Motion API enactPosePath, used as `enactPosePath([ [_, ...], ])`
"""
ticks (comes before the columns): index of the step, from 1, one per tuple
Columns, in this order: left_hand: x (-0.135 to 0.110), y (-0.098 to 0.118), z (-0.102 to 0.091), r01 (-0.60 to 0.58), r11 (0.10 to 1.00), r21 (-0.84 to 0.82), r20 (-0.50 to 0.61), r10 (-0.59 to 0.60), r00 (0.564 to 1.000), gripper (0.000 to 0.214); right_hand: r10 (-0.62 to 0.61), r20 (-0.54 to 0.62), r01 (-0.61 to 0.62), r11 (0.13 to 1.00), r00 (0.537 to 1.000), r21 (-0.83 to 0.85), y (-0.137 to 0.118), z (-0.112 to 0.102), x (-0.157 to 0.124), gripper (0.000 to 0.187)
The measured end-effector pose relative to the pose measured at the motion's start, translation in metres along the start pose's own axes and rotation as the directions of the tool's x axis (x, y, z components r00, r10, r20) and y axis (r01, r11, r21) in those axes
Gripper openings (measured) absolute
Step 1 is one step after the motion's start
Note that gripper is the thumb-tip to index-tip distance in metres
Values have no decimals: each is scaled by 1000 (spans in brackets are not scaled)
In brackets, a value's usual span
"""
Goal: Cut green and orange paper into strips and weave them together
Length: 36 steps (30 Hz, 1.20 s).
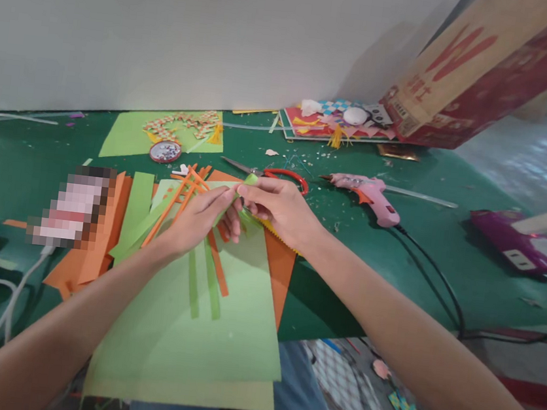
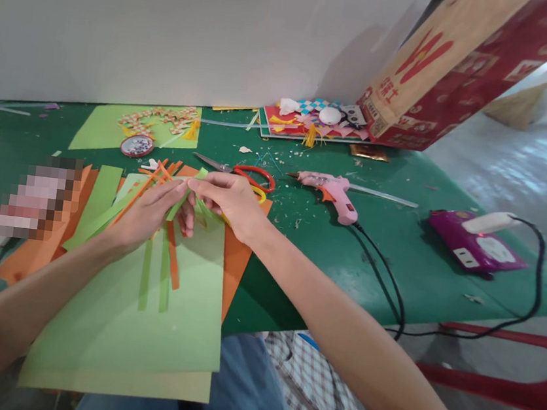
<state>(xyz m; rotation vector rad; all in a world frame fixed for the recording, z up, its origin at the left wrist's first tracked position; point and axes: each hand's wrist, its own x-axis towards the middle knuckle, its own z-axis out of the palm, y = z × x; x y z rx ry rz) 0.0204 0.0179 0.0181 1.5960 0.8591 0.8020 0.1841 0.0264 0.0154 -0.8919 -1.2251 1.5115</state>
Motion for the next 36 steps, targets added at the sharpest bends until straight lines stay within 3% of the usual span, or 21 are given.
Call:
enactPosePath([
  [12,-3,3,3,44,998,42,-26,-43,999,31,35,-36,-36,999,999,-29,-1,2,-2,30],
  [25,-4,5,5,27,988,153,-67,-17,998,30,30,-28,-31,999,999,-34,-2,1,-2,19],
  [36,-3,6,6,49,985,164,-83,-36,996,28,5,-71,-7,999,997,-37,-2,0,-2,29],
])
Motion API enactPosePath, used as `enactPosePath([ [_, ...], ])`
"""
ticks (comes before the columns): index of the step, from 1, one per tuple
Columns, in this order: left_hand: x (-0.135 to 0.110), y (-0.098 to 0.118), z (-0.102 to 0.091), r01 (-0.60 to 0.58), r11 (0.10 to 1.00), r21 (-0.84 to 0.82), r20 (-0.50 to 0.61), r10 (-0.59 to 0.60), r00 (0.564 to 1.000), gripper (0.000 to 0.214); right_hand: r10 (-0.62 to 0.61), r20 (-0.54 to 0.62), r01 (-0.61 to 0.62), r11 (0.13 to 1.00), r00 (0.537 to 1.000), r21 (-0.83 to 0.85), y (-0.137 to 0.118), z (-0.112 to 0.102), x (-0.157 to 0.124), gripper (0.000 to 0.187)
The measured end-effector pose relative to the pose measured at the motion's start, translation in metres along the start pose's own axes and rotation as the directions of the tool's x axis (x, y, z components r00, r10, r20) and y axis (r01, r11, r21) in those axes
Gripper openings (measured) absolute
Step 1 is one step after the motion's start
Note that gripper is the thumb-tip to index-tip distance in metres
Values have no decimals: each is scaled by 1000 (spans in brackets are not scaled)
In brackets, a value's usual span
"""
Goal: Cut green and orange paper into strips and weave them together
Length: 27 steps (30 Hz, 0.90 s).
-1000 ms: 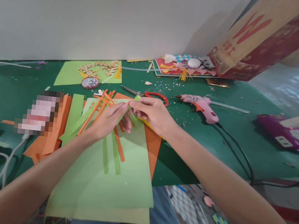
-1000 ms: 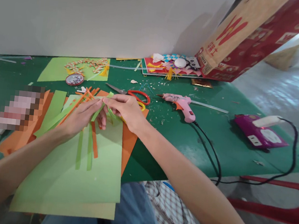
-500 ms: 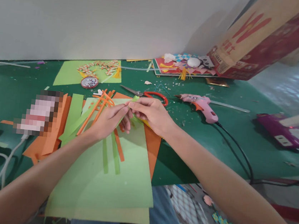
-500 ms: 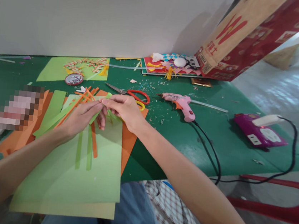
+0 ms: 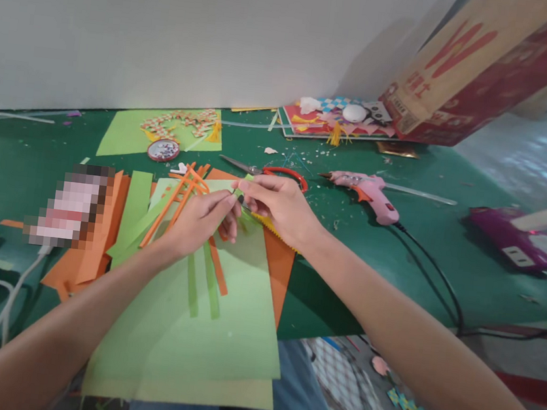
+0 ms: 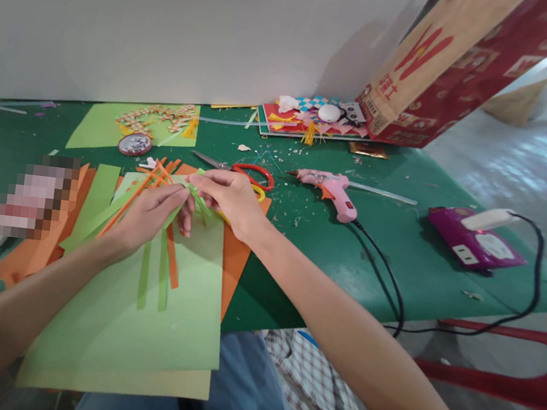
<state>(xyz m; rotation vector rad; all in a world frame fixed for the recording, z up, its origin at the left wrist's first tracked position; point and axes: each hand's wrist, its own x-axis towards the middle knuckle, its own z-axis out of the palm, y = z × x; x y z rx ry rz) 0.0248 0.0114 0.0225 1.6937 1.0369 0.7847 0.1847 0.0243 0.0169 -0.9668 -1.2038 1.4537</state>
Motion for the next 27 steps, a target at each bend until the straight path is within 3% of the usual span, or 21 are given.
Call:
enactPosePath([
  [12,0,1,-1,1,1000,-1,-19,-1,1000,29,-11,22,12,999,1000,-32,-2,3,-2,33],
  [17,1,-1,-2,-11,999,31,-22,12,1000,29,-4,-14,4,1000,1000,-16,-2,2,-2,21],
  [27,0,1,-1,-12,998,58,-19,13,1000,30,-37,-22,37,999,999,4,-2,0,-2,15],
])
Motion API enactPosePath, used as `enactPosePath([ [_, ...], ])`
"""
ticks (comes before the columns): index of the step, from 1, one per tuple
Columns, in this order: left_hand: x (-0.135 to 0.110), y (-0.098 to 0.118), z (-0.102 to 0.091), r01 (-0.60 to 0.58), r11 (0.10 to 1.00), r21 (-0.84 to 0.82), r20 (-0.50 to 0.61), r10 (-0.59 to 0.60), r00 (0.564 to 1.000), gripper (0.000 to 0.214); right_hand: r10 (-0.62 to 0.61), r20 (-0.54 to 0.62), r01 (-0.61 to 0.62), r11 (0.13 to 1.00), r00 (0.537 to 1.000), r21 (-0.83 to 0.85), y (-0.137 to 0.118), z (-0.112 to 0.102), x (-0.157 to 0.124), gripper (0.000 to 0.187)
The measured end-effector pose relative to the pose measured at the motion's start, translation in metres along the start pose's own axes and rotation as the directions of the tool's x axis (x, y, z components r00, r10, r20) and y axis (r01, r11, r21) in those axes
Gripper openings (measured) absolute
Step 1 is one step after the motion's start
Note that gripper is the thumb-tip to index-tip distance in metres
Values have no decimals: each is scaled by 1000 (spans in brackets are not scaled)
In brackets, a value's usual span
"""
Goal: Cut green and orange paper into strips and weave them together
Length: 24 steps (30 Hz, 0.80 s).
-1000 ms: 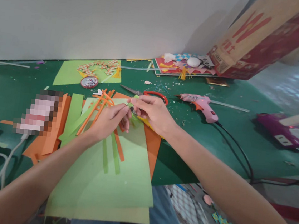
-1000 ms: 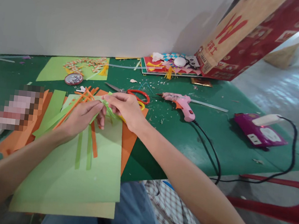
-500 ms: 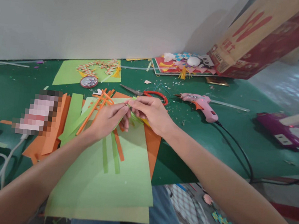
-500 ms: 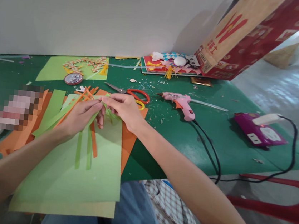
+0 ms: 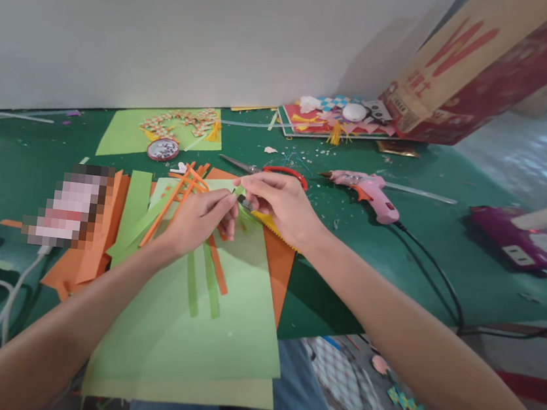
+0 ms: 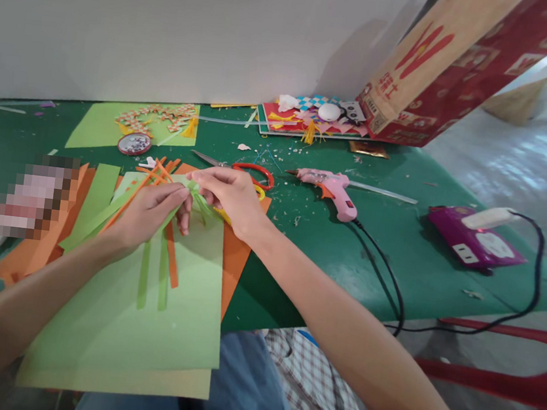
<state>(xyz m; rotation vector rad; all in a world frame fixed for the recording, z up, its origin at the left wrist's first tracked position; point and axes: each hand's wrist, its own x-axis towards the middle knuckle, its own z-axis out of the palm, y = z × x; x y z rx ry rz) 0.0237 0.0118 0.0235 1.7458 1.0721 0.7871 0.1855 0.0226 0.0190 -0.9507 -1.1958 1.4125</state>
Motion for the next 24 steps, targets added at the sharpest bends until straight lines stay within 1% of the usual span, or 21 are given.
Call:
enactPosePath([
  [6,1,0,0,3,1000,20,-7,-3,1000,29,-39,-24,39,999,999,16,1,0,0,13],
  [19,0,-1,0,6,1000,-4,0,-6,1000,29,-29,-55,30,999,998,22,0,1,0,12],
  [24,0,0,0,8,1000,19,-8,-8,1000,29,-20,-58,21,1000,998,16,1,1,0,12],
])
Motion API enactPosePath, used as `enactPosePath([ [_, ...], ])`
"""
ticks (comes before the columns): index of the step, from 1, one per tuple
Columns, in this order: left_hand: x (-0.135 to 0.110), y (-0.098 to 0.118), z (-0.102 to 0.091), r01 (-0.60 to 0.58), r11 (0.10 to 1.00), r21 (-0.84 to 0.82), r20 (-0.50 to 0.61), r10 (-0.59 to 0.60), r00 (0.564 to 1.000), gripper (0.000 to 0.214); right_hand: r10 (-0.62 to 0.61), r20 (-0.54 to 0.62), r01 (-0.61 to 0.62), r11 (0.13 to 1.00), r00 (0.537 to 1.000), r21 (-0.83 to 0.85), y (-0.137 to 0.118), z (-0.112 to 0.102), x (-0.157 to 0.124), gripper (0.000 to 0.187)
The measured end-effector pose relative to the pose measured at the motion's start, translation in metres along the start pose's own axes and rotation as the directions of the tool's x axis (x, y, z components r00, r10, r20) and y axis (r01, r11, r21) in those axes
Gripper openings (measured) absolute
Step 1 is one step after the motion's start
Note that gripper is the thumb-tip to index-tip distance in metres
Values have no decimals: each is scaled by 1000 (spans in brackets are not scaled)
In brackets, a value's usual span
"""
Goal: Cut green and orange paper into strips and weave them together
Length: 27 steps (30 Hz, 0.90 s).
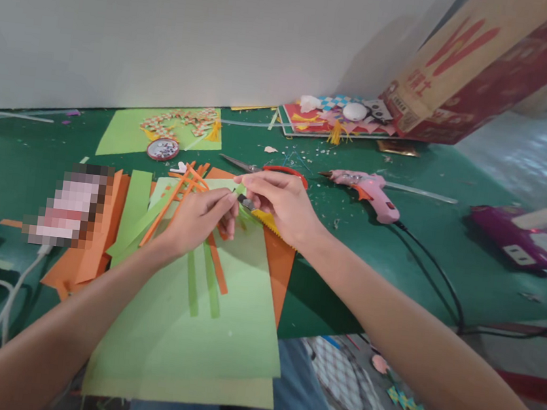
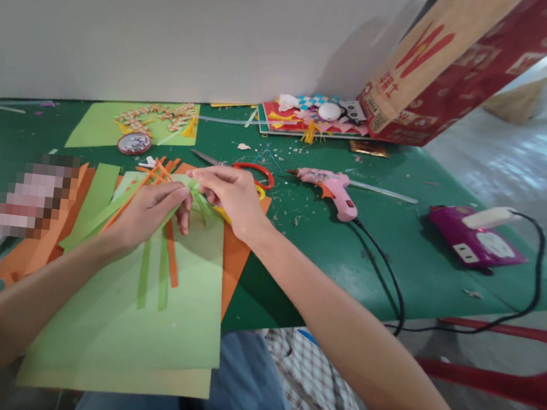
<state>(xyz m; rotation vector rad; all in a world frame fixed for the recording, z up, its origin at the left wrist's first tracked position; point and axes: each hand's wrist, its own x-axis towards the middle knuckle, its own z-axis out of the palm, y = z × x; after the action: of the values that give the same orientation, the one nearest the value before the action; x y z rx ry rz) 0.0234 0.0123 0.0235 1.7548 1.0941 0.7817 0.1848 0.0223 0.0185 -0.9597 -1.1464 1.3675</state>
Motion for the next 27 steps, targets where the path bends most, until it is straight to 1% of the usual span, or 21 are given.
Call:
enactPosePath([
  [8,0,-2,0,-28,1000,-14,34,28,999,30,5,2,-5,1000,1000,-20,-2,-1,0,12],
  [16,-1,1,1,-45,999,5,35,45,998,30,5,-6,-6,1000,1000,-19,-1,-1,0,13],
  [27,-1,0,0,-40,999,33,38,39,999,30,9,-8,-10,1000,1000,-8,-2,1,0,13],
])
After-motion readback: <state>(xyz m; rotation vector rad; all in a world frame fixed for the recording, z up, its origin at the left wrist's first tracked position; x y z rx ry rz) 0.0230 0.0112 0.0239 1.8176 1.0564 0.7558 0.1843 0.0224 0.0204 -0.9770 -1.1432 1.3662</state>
